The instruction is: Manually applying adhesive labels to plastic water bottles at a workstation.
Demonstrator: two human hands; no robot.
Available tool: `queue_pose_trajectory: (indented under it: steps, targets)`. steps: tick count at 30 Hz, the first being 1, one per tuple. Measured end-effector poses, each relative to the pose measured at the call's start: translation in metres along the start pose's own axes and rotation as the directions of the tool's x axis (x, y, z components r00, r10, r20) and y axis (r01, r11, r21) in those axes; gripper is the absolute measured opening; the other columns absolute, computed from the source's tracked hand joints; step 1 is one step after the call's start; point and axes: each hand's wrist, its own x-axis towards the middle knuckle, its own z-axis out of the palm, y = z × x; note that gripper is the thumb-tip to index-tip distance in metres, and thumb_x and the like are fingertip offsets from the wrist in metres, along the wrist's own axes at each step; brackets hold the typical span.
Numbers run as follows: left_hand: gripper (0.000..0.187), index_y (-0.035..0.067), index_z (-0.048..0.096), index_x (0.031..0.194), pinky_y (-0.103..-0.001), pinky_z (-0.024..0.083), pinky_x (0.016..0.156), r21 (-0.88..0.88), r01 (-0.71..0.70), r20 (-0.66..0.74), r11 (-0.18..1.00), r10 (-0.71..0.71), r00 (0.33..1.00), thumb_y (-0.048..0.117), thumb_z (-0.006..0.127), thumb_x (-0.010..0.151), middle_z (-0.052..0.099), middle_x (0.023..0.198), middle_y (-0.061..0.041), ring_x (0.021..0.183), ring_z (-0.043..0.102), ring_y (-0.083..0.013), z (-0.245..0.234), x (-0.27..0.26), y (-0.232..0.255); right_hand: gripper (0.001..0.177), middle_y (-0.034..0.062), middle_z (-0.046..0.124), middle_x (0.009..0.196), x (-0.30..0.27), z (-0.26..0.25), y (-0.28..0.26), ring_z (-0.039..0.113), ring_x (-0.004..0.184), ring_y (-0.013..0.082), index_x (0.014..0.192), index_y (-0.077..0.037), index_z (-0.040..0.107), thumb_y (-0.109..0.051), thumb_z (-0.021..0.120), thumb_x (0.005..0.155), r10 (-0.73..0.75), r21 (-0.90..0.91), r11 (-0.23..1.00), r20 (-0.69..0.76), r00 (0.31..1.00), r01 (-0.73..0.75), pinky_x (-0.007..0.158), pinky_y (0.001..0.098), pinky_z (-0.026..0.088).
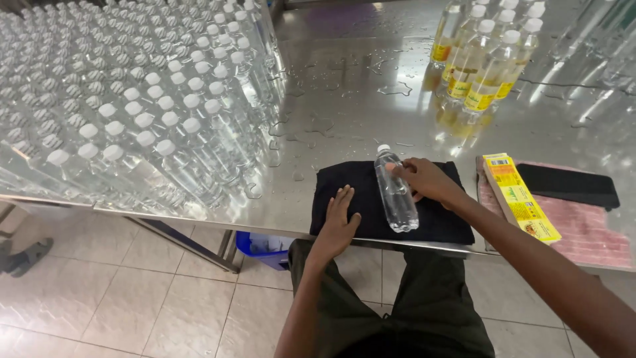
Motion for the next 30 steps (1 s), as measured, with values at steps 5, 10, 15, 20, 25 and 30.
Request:
queue_pose_trajectory:
  steps: [5, 10, 15, 20, 25, 30]
  targets:
    - [0.059, -0.001, 0.041, 0.167, -0.052, 0.016, 0.136, 0.462, 0.041, -0.219, 0.886, 0.069, 0.973, 0.015, 0.054, 0.112, 0.035, 0.173, -0.028, 0.165, 0.027, -0.0416, -0.005, 0.002, 0.020, 0.056, 0.0195, 0.069, 0.125, -0.029, -0.011, 0.041, 0.076, 0.110, 0.0373, 0.146, -0.005, 0.068, -0.049, 0.051, 0.116, -0.325, -0.431, 0.866, -0.102, 0.940, 0.253, 0.090, 0.0442, 0.063]
    - [0.065, 0.001, 0.028, 0.173, -0.053, 0.015, 0.135, 0.583, 0.152, -0.293, 0.798, 0.032, 0.956, 0.033, 0.045, 0.118, 0.017, 0.181, -0.026, 0.168, 0.014, -0.0403, -0.002, 0.015, -0.012, 0.046, 0.0149, 0.071, 0.118, -0.074, 0.030, 0.062, 0.070, 0.113, 0.0361, 0.133, -0.010, 0.077, -0.045, 0.057, 0.110, -0.325, -0.450, 0.864, -0.159, 0.932, 0.225, 0.096, 0.0461, 0.057]
    - [0.058, -0.001, 0.031, 0.171, -0.053, 0.013, 0.135, 0.547, 0.137, -0.288, 0.826, 0.031, 0.957, 0.023, 0.039, 0.119, 0.020, 0.180, -0.027, 0.167, 0.016, -0.0422, -0.005, 0.012, -0.007, 0.076, 0.0234, 0.059, 0.124, -0.103, 0.109, 0.028, 0.062, 0.115, 0.0464, 0.146, 0.001, 0.063, -0.054, 0.079, 0.096, -0.558, -0.476, 0.797, -0.348, 0.754, 0.371, 0.099, 0.0528, 0.055]
    - [0.068, 0.006, 0.028, 0.174, -0.057, 0.025, 0.132, 0.212, -0.005, -0.392, 0.977, 0.090, 0.916, -0.011, 0.038, 0.109, 0.030, 0.177, -0.024, 0.164, 0.022, -0.0456, -0.018, 0.001, -0.016, 0.087, 0.0272, 0.053, 0.142, -0.093, 0.170, 0.008, 0.061, 0.125, 0.0484, 0.165, -0.005, 0.048, -0.030, 0.084, 0.089, -0.661, -0.425, 0.750, -0.467, 0.587, 0.506, 0.102, 0.0560, 0.057]
    - [0.075, 0.012, 0.025, 0.176, -0.056, 0.026, 0.132, 0.197, -0.043, -0.379, 0.979, 0.116, 0.918, -0.015, 0.039, 0.108, 0.034, 0.176, -0.022, 0.164, 0.023, -0.0448, -0.017, 0.001, -0.018, 0.075, 0.0256, 0.056, 0.150, -0.086, 0.175, 0.021, 0.066, 0.131, 0.0430, 0.159, -0.006, 0.058, -0.009, 0.079, 0.087, -0.687, -0.404, 0.722, -0.516, 0.511, 0.561, 0.102, 0.0463, 0.061]
    - [0.072, 0.008, 0.029, 0.174, -0.052, 0.022, 0.135, 0.242, -0.054, -0.329, 0.969, 0.135, 0.935, -0.017, 0.040, 0.107, 0.047, 0.170, -0.020, 0.163, 0.030, -0.0407, -0.018, 0.001, -0.024, 0.071, 0.0185, 0.062, 0.149, -0.095, 0.134, 0.054, 0.070, 0.129, 0.0380, 0.152, -0.012, 0.069, -0.002, 0.076, 0.083, -0.630, -0.371, 0.766, -0.595, 0.499, 0.525, 0.102, 0.0427, 0.061]
